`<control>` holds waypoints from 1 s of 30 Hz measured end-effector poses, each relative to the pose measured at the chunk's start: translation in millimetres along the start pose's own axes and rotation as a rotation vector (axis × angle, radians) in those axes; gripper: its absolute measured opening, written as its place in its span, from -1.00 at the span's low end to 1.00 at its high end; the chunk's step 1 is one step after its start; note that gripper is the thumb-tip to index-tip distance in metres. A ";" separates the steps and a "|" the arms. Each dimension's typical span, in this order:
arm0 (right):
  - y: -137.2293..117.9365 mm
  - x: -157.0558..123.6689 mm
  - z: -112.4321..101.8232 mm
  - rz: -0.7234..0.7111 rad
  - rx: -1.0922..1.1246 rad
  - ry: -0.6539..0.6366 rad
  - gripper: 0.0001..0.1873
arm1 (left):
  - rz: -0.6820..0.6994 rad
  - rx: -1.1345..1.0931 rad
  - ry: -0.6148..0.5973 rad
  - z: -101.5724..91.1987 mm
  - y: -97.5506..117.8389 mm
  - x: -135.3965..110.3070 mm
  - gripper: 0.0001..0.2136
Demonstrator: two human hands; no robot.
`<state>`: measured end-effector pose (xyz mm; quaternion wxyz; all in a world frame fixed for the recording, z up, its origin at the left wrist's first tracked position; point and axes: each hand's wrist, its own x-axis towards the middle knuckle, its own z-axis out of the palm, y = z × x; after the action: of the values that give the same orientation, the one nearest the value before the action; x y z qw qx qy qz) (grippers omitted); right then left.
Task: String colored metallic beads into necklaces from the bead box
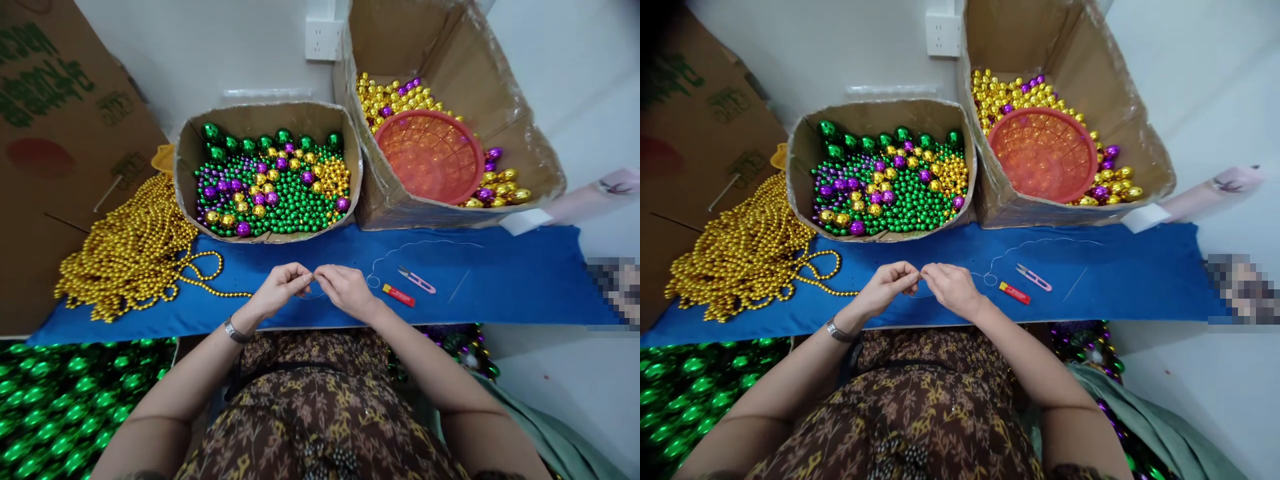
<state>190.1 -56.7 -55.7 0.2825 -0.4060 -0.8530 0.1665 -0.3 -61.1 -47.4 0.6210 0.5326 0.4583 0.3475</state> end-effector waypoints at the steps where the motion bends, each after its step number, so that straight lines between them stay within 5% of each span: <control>1: -0.7 0.1 -2.6 0.063 0.055 -0.026 -0.75 | 0.017 0.035 -0.002 -1.6 0.4 -0.3 -0.69; 6: -1.0 -3.7 -13.3 0.287 0.740 -0.065 -0.73 | 0.183 0.300 0.144 -13.4 -1.9 -1.6 -0.75; 8: -2.8 -5.1 -13.3 0.257 0.799 0.009 -0.73 | 0.223 0.336 0.199 -14.4 -4.1 -2.0 -0.77; 15: -11.8 1.0 -1.5 -0.151 -0.120 -0.039 -0.78 | 0.139 0.106 0.121 -5.1 -1.1 -2.5 -0.72; 18: -11.4 7.0 -0.4 -0.235 -0.324 -0.118 -0.74 | 0.074 0.012 0.062 -6.8 1.2 -2.4 -0.72; 23: -8.1 8.3 -0.4 -0.299 -0.265 -0.160 -0.79 | 0.031 -0.009 0.046 -10.4 -3.2 -1.2 -0.68; 30: -2.6 -3.2 2.1 -0.011 -0.027 0.075 -0.77 | 0.075 0.054 0.080 -13.5 -5.6 -5.1 -0.67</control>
<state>188.9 -61.0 -57.1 0.3097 -0.4108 -0.8463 0.1381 -15.0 -62.3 -52.0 0.5740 0.5518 0.4717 0.3790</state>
